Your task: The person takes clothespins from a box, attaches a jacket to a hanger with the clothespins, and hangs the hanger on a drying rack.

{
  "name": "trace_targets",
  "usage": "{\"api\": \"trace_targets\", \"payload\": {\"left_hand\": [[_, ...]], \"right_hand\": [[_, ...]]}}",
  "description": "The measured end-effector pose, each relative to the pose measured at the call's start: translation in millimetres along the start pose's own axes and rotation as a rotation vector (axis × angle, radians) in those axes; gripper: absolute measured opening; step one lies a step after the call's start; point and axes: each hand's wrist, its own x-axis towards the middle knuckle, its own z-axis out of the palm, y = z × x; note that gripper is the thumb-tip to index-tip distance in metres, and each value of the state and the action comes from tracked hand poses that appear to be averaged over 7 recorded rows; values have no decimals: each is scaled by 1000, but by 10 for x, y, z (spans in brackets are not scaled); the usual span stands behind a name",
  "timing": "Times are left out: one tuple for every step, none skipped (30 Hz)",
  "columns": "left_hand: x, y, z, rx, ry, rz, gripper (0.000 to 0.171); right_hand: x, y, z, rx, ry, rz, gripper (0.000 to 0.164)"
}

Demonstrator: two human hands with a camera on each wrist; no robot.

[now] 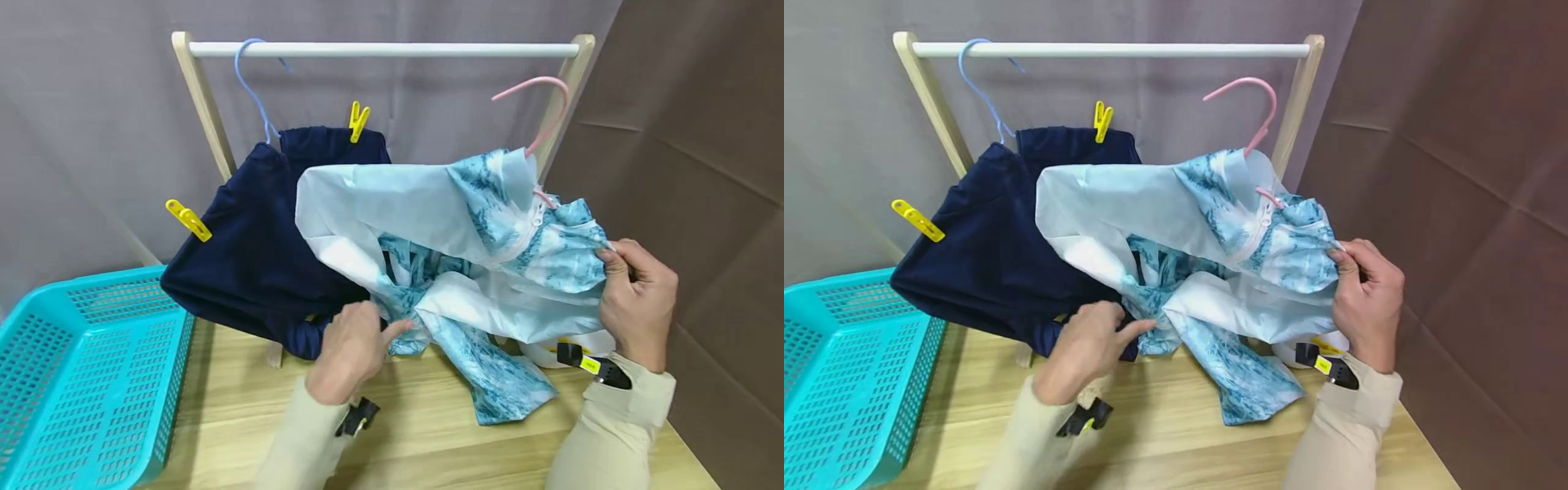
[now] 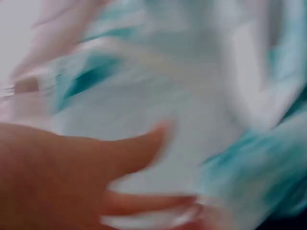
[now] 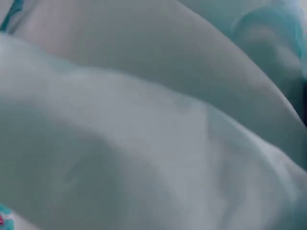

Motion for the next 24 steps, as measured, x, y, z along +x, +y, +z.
{"api": "trace_targets", "payload": {"left_hand": [[-59, -27, -155, -20, 119, 62, 39], [-107, -60, -302, -50, 254, 142, 32], [-136, -102, -429, -73, 393, 232, 33], [-149, -149, -531, -82, 515, 319, 43], [-149, -192, -615, -85, 602, 380, 53], [-141, -231, -680, -90, 656, 431, 57], [-134, -270, -720, -87, 684, 470, 60], [-125, -307, -742, -79, 693, 497, 61], [-112, -339, -749, -66, 688, 513, 58], [-98, -369, -743, -63, 682, 517, 55], [-85, -394, -733, -66, 678, 514, 51], [-73, -416, -722, -71, 683, 508, 46], [-64, -437, -711, -79, 689, 500, 42], [-56, -454, -706, -89, 701, 496, 36], [-49, -467, -703, -108, 720, 492, 30], [-47, -480, -703, -125, 744, 486, 24], [-47, -494, -707, -131, 766, 478, 19], [-49, -508, -712, -129, 781, 472, 15], [-52, -522, -718, -124, 783, 460, 13], [-52, -536, -720, -119, 784, 444, 12], [-48, -554, -718, -115, 780, 422, 12], [-41, -575, -714, -113, 772, 399, 12], [-32, -598, -708, -115, 764, 375, 12], [-21, -626, -700, -122, 758, 354, 11]], "right_hand": [[-5, -6, -26, 50, 2, -18, 22], [-8, -16, -52, 114, 6, -35, 20], [-9, -28, -80, 175, 11, -54, 19], [-11, -42, -101, 249, 16, -68, 17], [-11, -54, -119, 319, 14, -83, 15], [-13, -66, -130, 387, 10, -95, 13], [-15, -75, -137, 455, 4, -106, 13], [-14, -84, -140, 509, -4, -114, 13], [-12, -90, -142, 545, -13, -121, 12], [-11, -96, -138, 586, -25, -127, 12], [-8, -99, -137, 605, -40, -134, 11], [-4, -102, -137, 620, -54, -138, 10], [0, -103, -137, 636, -65, -140, 10], [4, -101, -134, 650, -73, -139, 8], [6, -99, -127, 666, -77, -138, 9], [9, -94, -117, 667, -76, -135, 9], [13, -87, -99, 647, -68, -125, 9], [13, -73, -75, 613, -58, -110, 11], [11, -56, -44, 535, -53, -91, 12], [7, -35, -13, 431, -54, -58, 14], [4, -7, 20, 306, -66, -23, 15], [1, 25, 51, 167, -92, 14, 15], [-6, 57, 77, 36, -130, 54, 16], [-14, 88, 92, -87, -179, 85, 18]]}}
